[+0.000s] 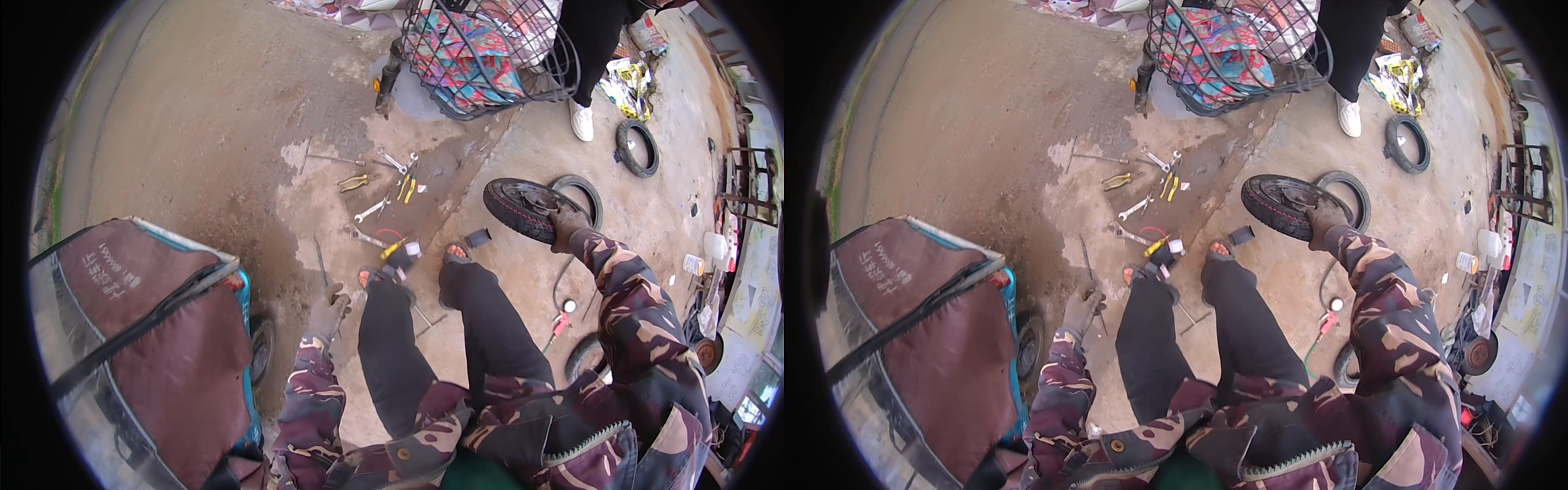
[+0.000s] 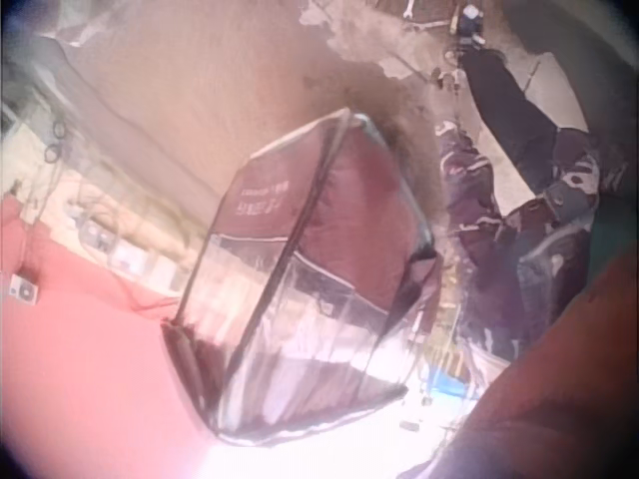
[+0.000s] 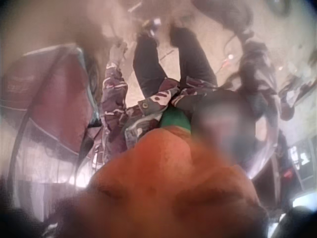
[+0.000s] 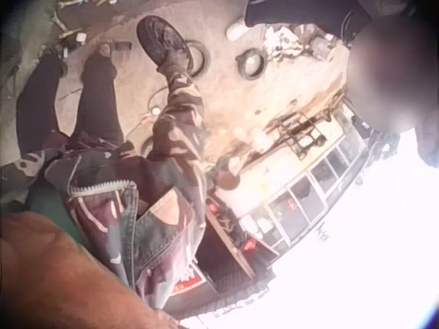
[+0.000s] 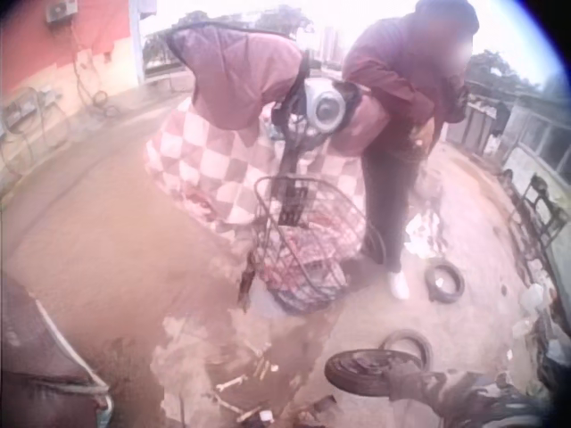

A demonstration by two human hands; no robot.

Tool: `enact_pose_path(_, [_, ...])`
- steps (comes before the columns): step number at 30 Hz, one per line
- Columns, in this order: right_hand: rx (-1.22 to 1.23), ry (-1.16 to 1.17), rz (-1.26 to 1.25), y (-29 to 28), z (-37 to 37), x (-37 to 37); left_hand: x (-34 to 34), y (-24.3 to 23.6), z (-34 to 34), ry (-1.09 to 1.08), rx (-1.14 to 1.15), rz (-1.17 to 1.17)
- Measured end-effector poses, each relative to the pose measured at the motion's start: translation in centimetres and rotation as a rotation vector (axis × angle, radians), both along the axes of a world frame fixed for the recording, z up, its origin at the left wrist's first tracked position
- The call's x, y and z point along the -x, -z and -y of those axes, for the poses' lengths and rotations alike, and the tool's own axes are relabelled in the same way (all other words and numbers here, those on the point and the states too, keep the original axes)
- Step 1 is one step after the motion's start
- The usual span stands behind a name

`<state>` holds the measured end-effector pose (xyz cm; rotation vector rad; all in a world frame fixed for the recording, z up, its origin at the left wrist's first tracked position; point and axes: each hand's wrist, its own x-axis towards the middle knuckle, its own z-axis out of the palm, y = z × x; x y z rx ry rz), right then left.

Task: The person applies a sealant to a small wheel tire using a brush, then moves to a scooter and adjusts the brake assembly with a wrench and pliers.

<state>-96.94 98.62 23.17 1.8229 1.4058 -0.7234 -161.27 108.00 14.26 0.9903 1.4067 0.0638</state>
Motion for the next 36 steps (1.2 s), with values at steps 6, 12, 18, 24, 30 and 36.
enact_pose_path(6, [-0.148, -0.075, 0.203, 17.9, -5.8, -2.9, -7.8, 22.6, -15.6, 0.357, -0.222, -0.048])
enact_pose_path(12, [-0.141, -0.307, 0.277, 31.3, 2.4, -8.4, -11.4, 36.7, -23.3, 0.300, -0.454, 0.112])
enact_pose_path(18, [0.141, -0.280, 0.113, 41.0, 0.9, -10.6, -10.5, 42.3, -27.3, 0.530, -0.412, 0.010])
enact_pose_path(24, [-0.916, 0.295, -0.499, 44.6, -31.5, -8.3, -9.1, 37.5, -28.8, 0.359, -0.403, -0.057])
enact_pose_path(30, [-0.905, -0.117, -0.071, 44.7, -47.1, -3.6, -7.4, 36.1, -24.6, 0.295, -0.340, 0.012])
enact_pose_path(36, [-0.838, -0.025, -0.185, 46.8, -48.2, -2.8, -6.4, 35.1, -22.0, 0.308, -0.246, -0.070])
